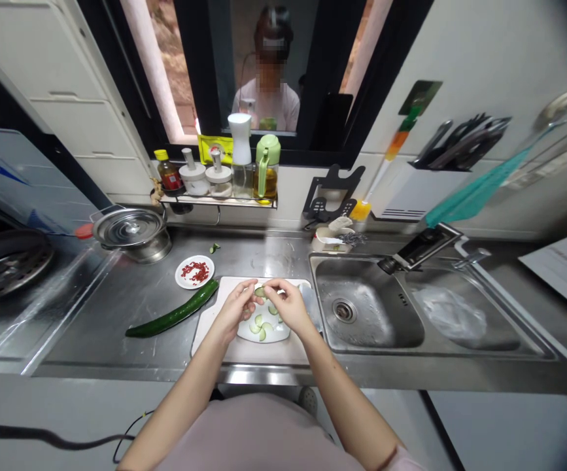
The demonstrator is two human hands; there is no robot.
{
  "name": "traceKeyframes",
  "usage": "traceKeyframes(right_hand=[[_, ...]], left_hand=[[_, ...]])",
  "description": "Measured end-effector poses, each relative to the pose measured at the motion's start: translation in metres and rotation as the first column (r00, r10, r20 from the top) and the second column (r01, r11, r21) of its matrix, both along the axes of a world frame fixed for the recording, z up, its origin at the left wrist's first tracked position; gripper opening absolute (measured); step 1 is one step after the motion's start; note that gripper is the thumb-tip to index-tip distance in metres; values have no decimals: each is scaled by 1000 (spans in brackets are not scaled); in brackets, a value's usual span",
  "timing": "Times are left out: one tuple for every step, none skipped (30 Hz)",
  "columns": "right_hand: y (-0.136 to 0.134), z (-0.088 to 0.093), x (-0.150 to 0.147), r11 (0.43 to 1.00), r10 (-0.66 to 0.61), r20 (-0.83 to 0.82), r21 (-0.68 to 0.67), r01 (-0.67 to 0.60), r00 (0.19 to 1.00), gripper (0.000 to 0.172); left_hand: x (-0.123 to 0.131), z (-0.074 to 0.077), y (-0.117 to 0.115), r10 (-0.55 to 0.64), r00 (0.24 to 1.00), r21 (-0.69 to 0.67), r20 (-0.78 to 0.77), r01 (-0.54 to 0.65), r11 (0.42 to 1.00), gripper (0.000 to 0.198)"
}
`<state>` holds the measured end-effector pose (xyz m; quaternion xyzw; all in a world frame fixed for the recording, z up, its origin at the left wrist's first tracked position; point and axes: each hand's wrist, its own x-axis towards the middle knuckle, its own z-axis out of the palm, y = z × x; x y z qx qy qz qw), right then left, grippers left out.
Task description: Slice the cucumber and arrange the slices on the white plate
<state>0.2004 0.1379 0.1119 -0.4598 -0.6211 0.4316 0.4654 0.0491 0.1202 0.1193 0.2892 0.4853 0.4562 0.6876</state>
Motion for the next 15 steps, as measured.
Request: traceKeyframes(right_hand=[[-1, 1, 0, 1000, 4, 9, 11, -4, 1000, 24], [-1, 2, 1, 1000, 8, 19, 25, -8, 1000, 24], [-2, 2, 1, 999, 12, 32, 41, -13, 999, 23], [-3, 3, 2, 998, 17, 47, 58, -19, 999, 22], [-3, 3, 3, 997, 21, 64, 74, -25, 998, 22], [-4, 2, 3, 996, 24, 79, 86, -30, 997, 21], [-4, 1, 3, 995, 22, 88, 95, -30, 996, 20], [-4, -1, 4, 995, 18, 91, 99, -27, 996, 19], [-3, -3, 4, 995, 11, 89, 98, -19, 996, 18], [-3, -5, 4, 996, 2, 85, 91, -9, 996, 18], [-3, -6, 3, 997, -8, 79, 80, 1, 997, 18], [-2, -8, 3, 998, -14, 72, 64, 9, 997, 18], [-2, -9, 2, 999, -18, 65, 46, 15, 998, 18], [-2, -9, 2, 999, -20, 57, 27, 18, 998, 19], [-2, -10, 1, 1000, -22, 46, 8, 22, 999, 19]], left_hand=[[0, 1, 0, 7, 1000, -5, 10, -7, 1000, 62], [-1, 2, 1, 11, 1000, -6, 19, -11, 1000, 61], [-1, 3, 1, 13, 1000, -4, 24, -13, 1000, 61], [-2, 3, 2, 13, 1000, -2, 27, -13, 1000, 61], [-2, 3, 2, 12, 1000, 0, 28, -12, 1000, 61], [-3, 3, 3, 11, 999, 2, 30, -11, 1000, 61], [-3, 2, 3, 14, 999, 5, 32, -14, 1000, 62], [-3, 1, 4, 22, 999, 10, 35, -22, 1000, 63], [-4, 0, 4, 32, 999, 21, 38, -33, 999, 64], [-3, -1, 5, 45, 998, 36, 40, -46, 998, 65], [-3, -1, 5, 57, 998, 55, 38, -59, 997, 65], [-3, -2, 5, 71, 997, 77, 31, -73, 994, 65], [-3, -3, 5, 84, 996, 102, 18, -86, 991, 65], [-3, -3, 5, 97, 995, 128, 1, -96, 987, 66], [-2, -3, 6, 108, 994, 155, -18, -104, 982, 66]])
